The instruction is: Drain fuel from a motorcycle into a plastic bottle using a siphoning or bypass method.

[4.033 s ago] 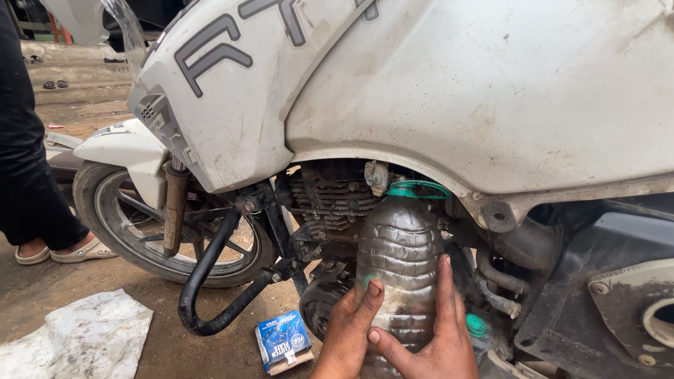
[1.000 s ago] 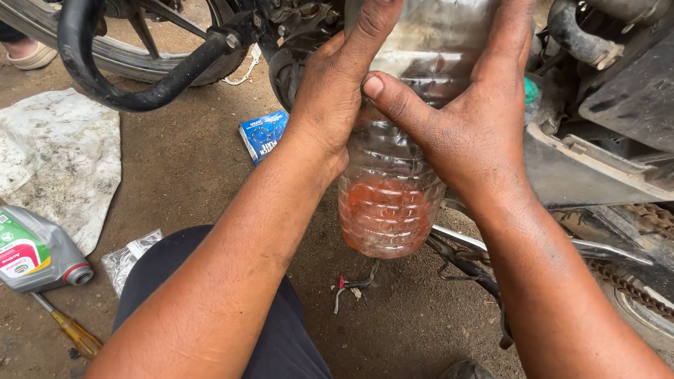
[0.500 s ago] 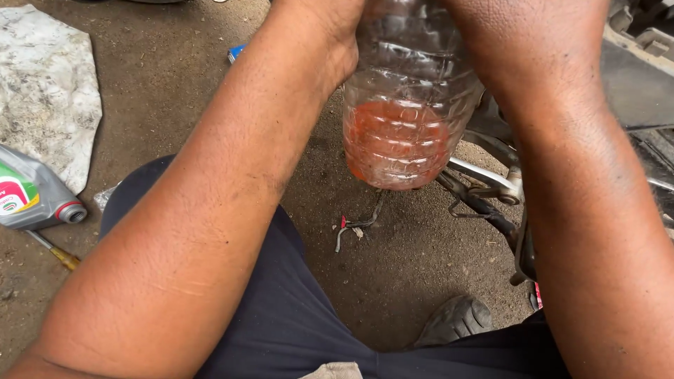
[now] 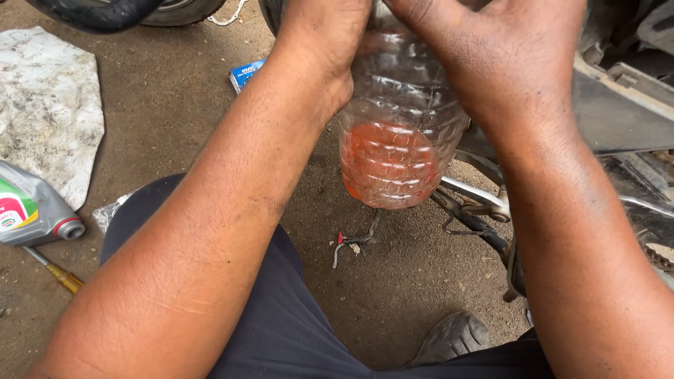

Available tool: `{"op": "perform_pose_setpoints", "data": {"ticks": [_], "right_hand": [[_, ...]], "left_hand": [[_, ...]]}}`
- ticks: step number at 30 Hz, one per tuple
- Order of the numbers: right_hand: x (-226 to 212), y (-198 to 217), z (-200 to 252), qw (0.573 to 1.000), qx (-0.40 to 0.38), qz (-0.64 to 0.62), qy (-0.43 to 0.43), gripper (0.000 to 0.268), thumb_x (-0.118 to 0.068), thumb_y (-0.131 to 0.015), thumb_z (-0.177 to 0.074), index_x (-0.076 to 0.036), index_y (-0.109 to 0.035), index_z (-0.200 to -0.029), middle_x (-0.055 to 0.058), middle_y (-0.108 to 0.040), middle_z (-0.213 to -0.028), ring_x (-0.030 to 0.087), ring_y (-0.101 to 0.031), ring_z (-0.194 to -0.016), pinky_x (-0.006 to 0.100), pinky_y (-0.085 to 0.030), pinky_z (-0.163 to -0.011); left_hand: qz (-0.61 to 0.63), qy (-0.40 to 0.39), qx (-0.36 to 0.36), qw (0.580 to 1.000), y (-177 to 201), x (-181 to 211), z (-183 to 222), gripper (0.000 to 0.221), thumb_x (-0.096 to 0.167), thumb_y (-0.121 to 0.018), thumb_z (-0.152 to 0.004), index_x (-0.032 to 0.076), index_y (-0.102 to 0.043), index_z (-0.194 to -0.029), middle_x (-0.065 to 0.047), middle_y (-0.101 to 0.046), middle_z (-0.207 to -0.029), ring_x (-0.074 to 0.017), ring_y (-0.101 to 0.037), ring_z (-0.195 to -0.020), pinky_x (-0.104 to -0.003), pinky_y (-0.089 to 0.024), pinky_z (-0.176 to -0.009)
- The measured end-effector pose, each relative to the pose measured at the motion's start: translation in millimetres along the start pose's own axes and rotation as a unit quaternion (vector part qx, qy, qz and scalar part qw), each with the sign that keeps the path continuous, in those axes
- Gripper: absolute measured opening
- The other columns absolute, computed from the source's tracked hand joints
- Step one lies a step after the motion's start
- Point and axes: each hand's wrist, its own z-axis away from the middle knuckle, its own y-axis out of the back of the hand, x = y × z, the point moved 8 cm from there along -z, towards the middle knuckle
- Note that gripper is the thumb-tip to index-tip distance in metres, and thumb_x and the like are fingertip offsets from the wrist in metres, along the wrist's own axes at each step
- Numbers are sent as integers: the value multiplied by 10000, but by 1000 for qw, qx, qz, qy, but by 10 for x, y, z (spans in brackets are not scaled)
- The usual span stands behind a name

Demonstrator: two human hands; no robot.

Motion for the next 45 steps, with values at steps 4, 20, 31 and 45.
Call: {"op": "perform_pose_setpoints", "data": {"ticks": [4,20,31,45], "right_hand": [[-38,36,-36,1000,12,-3,-12,282,-207,-787,-1080,54,-695,-1134,89,-727,-1021,163,-743,-949,287,-603,-824],[-47,95,-65,994,55,41,-89,750,-441,-949,-992,8,-477,-1364,146,-605,-1331,224,-644,-1265,358,-551,-1115],[-277,180,-253,987,63,137,-63,1376,-462,-950,-875,-200,155,-1651,267,-246,-1617,383,-365,-1549,476,-399,-1296],[-191,175,-338,980,55,90,-169,1462,-459,-972,-744,-136,128,-1651,279,-342,-1562,403,-459,-1480,507,-429,-1209]], "left_hand": [[-1,-15,-5,1000,27,110,-58,602,509,-624,-963,-35,-591,-1220,-172,-694,-1106,-312,-785,-1019,-517,-740,-818],[-26,-16,-31,999,-153,291,-61,1027,850,-630,-793,-7,-515,-1349,-272,-644,-1224,-371,-746,-1110,-573,-681,-853],[-67,51,16,996,-259,482,-89,1350,1012,-600,-580,-34,-523,-1430,-247,-653,-1309,-361,-686,-1255,-539,-570,-972],[26,126,48,991,-373,618,-29,971,783,-653,-666,37,-634,-1288,-124,-739,-1155,-242,-748,-1073,-399,-631,-923]]}}
